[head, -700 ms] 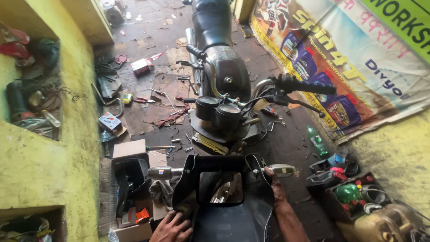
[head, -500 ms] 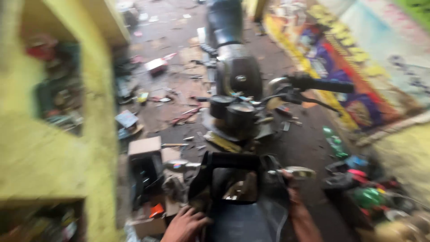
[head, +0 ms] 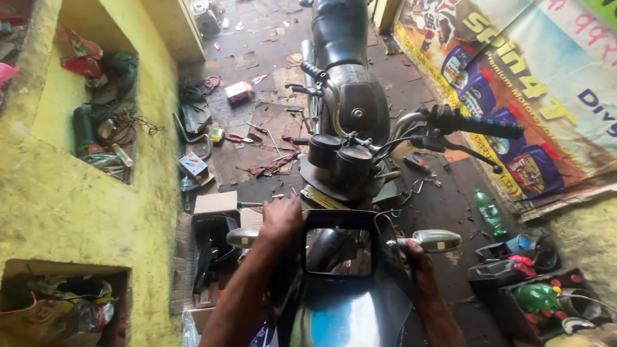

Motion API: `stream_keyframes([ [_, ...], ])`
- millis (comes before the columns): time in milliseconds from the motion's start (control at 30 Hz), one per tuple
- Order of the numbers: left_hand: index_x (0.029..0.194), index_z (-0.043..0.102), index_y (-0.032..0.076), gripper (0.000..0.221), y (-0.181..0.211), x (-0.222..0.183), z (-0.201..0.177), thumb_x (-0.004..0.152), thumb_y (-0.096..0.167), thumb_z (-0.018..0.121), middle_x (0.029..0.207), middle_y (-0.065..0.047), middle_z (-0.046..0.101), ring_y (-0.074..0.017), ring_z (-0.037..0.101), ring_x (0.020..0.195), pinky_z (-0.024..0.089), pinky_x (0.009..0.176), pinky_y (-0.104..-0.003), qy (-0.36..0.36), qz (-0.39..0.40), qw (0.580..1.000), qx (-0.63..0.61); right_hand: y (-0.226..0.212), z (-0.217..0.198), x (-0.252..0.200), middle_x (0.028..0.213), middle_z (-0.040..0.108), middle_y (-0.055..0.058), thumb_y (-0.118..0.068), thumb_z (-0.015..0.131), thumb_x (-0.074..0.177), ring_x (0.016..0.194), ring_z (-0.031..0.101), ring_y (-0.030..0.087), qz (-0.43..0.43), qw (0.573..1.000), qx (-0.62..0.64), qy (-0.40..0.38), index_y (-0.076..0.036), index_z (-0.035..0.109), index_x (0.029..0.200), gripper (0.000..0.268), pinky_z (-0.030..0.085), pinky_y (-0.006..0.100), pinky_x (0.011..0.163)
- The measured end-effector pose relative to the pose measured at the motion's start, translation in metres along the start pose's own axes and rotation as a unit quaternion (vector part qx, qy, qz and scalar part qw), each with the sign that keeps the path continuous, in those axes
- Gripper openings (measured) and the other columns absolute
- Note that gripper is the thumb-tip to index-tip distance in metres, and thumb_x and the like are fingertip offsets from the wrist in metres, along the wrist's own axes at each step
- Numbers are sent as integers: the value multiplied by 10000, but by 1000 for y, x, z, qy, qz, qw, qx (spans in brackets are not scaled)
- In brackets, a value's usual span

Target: Repairing and assembling the front cowl and wiring of a motorcycle in a service bay.

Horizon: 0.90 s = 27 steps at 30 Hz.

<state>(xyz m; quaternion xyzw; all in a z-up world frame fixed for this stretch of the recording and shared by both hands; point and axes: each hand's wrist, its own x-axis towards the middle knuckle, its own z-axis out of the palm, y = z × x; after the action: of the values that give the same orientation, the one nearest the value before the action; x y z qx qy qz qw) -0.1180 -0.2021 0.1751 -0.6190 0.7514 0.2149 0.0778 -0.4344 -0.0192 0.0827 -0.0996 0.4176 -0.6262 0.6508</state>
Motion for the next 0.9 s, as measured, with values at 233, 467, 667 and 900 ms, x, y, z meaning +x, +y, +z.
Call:
stream_keyframes([
  [233,1339,670,143,433,-29,6,25,912,83,639,1170,-80,778,-230,766,1017,631,922,-405,28,108,944,-311,-17,37,-27,963,726,222,-340,616,943,803,737,255,-19,998,-52,21,47,617,1210,470,631,376,689],
  [467,1304,645,0,431,-42,-1,51,891,-91,567,1242,-172,724,-270,734,1130,648,943,-378,167,92,733,-653,-12,35,-21,933,733,174,-324,639,923,677,688,158,26,998,-43,36,51,641,1216,476,543,253,542],
  [667,1332,619,-42,405,-45,-18,39,933,-79,559,1249,-270,713,-314,714,1146,630,968,-381,237,87,662,-706,-4,30,-13,739,614,2,-341,692,951,472,465,5,8,999,-51,-2,60,662,1190,468,349,154,367],
  [900,1344,611,-15,435,-46,-23,40,918,-68,538,1437,-269,589,-295,701,1208,592,969,-373,167,125,738,-641,-3,42,-12,727,591,-24,-338,686,918,476,457,3,36,999,-38,-9,60,628,1314,564,341,146,372],
])
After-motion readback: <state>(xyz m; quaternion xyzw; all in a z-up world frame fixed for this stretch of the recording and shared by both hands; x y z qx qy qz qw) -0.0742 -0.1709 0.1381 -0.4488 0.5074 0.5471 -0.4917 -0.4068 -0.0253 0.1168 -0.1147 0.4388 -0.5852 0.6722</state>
